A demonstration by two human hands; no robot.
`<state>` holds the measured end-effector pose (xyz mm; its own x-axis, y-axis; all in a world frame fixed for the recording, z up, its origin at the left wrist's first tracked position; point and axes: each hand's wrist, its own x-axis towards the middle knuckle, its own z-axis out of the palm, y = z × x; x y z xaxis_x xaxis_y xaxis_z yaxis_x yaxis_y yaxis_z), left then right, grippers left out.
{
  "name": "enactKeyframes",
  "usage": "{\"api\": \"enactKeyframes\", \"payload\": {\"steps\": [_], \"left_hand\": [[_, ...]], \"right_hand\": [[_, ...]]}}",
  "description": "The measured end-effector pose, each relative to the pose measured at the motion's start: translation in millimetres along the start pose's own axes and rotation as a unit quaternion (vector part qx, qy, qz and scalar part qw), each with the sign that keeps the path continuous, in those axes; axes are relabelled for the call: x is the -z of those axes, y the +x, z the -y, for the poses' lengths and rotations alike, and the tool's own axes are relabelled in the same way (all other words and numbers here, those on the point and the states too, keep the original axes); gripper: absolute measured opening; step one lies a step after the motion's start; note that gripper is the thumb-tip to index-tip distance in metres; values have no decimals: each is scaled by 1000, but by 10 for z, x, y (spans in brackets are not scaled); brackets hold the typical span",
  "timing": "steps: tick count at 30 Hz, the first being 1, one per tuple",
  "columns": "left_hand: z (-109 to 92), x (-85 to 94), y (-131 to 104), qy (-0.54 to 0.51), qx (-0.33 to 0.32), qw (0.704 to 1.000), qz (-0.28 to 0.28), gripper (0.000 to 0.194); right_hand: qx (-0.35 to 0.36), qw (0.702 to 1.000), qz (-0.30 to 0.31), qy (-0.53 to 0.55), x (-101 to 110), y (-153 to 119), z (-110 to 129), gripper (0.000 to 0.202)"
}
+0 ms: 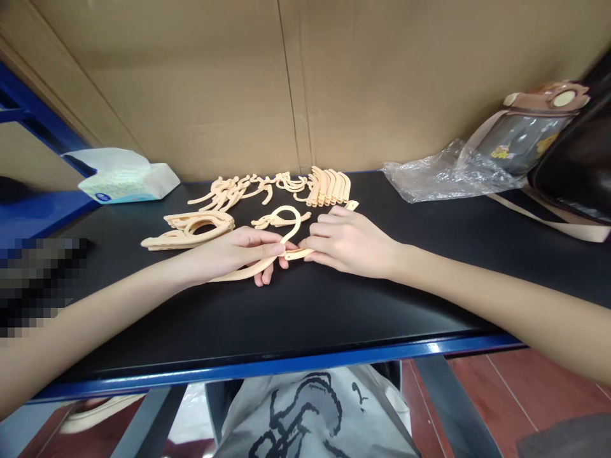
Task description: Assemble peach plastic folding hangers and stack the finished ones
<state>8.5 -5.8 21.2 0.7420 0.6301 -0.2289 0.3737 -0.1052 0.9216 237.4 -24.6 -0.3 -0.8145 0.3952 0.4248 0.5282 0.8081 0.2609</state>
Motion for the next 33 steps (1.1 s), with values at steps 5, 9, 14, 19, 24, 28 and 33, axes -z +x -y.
{"api": "enactKeyframes", "payload": {"steps": [5,9,14,19,24,28,33], "left_hand": [[-2,-2,9,5,4,1000,3,26],[1,-1,13,16,-4,1000,7,29],[-1,-4,1,47,-12,999,9,33],[-30,-11,-9,57,-1,998,5,28],[-39,-7,-10,61,1,998,6,29],[-30,0,-3,53,1,999,8,29],[-6,15,14,42,4,999,13,27]], "right_hand": [[10,1000,2,-27,18,16,22,34],[10,999,-10,-30,8,15,24,32],[8,999,-14,-41,-2,8,24,33],[13,999,-16,-50,4,8,31,31],[20,998,-13,-62,5,18,33,33],[19,997,-16,-67,-4,23,30,34],[25,997,-24,-68,-6,24,39,33]]}}
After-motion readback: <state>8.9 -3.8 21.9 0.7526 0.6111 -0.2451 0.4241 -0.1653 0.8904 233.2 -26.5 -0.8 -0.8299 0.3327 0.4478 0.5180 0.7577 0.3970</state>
